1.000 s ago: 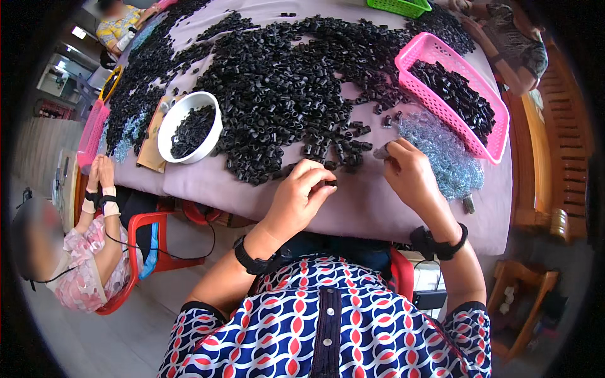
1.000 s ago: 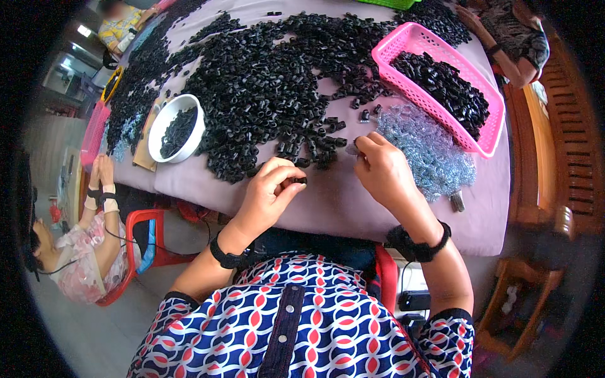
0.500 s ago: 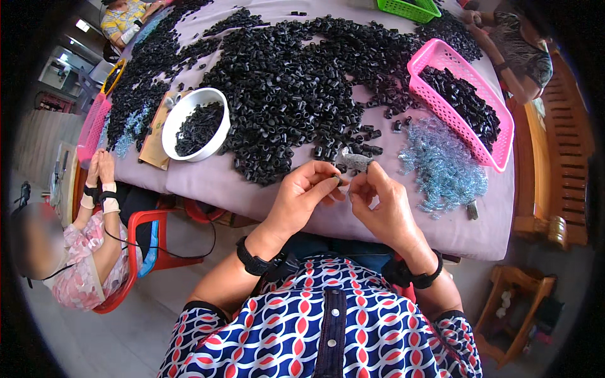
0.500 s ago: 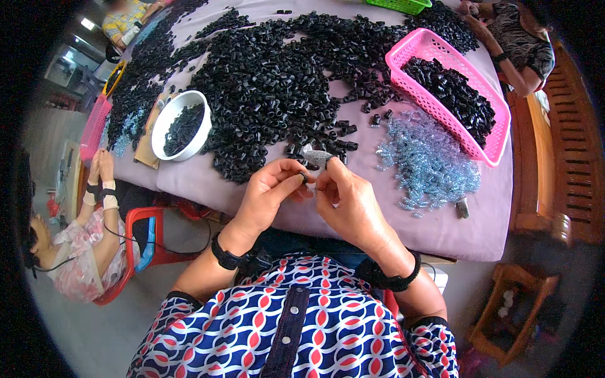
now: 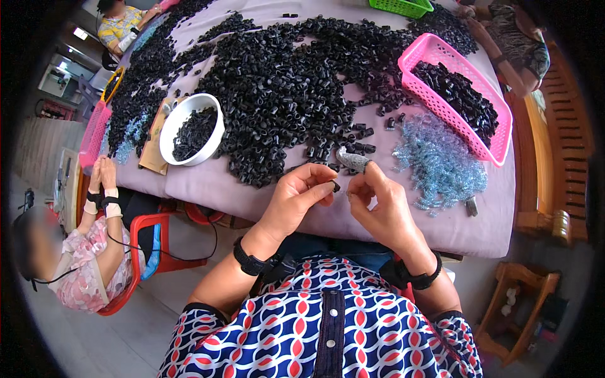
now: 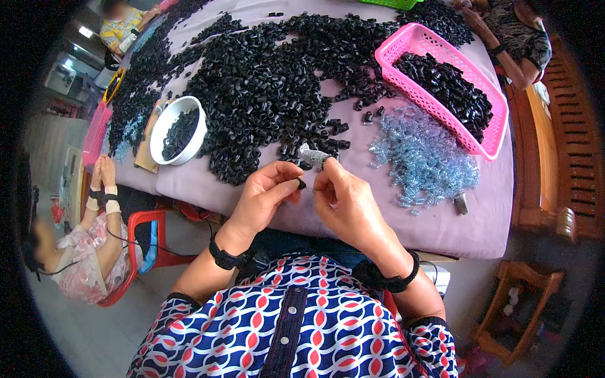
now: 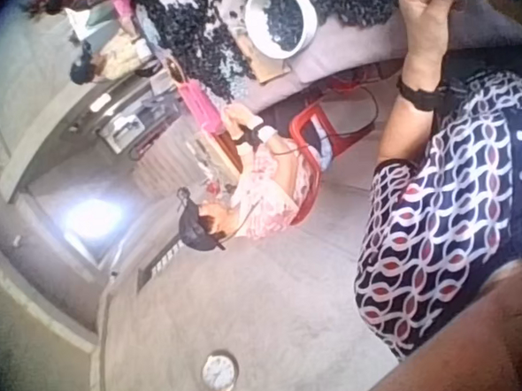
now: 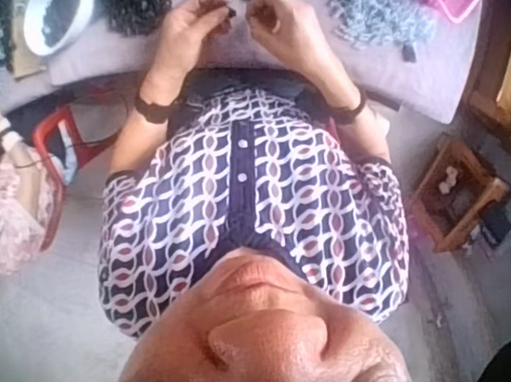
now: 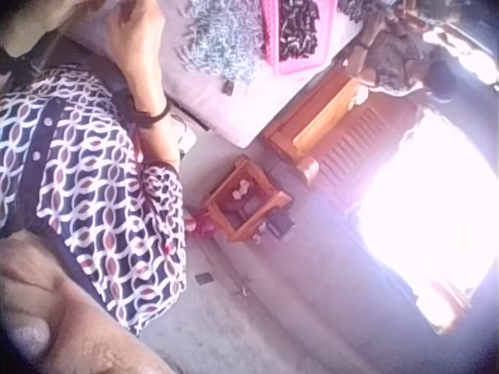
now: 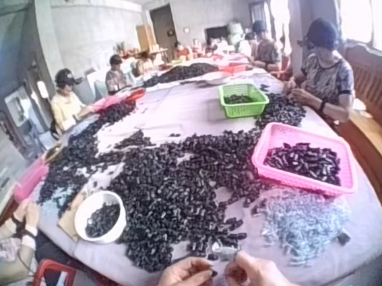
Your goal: Manually assembling small black shoe components at a production table.
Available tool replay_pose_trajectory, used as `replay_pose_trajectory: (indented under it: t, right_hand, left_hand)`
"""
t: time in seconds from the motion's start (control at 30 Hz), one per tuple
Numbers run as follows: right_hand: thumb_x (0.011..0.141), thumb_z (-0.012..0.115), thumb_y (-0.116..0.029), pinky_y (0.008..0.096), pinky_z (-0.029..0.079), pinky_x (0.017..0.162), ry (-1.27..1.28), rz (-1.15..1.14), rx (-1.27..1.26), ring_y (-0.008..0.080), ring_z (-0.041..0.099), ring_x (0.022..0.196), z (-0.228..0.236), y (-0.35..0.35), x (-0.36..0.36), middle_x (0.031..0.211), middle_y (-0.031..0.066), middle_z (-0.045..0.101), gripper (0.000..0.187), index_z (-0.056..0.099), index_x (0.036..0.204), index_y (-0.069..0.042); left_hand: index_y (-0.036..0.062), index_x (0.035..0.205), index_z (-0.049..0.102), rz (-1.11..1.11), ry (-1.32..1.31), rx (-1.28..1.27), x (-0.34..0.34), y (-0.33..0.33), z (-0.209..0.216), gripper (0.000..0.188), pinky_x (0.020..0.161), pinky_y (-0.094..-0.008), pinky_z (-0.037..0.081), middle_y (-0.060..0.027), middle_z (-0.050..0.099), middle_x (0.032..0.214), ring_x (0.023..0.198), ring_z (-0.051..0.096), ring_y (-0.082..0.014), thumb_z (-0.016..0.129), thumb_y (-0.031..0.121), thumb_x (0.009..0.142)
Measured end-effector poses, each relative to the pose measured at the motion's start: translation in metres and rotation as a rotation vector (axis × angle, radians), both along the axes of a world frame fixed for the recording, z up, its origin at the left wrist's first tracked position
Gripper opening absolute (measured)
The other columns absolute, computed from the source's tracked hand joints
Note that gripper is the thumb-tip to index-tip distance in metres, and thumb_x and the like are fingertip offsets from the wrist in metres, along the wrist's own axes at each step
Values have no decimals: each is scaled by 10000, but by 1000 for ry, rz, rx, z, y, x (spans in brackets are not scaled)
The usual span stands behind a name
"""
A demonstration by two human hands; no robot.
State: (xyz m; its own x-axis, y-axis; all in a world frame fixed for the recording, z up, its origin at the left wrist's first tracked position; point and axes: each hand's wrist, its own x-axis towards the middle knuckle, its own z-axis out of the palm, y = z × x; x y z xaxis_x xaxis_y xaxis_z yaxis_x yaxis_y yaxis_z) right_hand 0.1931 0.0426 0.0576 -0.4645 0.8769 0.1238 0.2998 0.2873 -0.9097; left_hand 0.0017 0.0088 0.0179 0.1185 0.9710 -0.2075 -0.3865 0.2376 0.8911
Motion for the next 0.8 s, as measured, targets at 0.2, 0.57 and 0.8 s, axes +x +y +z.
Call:
replay_pose_trajectory:
  t: [0.2, 0.57, 0.8]
  right_hand:
    - [773, 614, 36, 333, 482, 591, -30, 0, 8, 250, 632, 643, -2, 2, 0, 712, 140, 589, 172, 471, 860, -3]
    - [787, 725, -46, 280, 484, 623, -109, 392, -489, 95, 586, 700, -15, 23, 17, 734, 63, 631, 254, 478, 834, -6]
    - [824, 687, -60, 283, 507, 645, -330, 95, -170, 102, 623, 717, 3, 44, 11, 759, 108, 657, 188, 524, 825, 33]
  left_hand:
    - [-10, 1137, 654, -121, 193, 78, 4, -4, 1, 223, 753, -246, 532, -51, 690, 953, 819, 647, -96, 627, 51, 923]
    - [-36, 1031, 678, -528, 412, 208, -10, -3, 9, 170, 791, -245, 523, -53, 697, 937, 872, 652, -102, 662, -5, 864]
    - [-24, 1058, 656, -449, 252, 111, -11, -7, -3, 171, 804, -236, 527, -47, 688, 952, 876, 658, -105, 652, 1, 889]
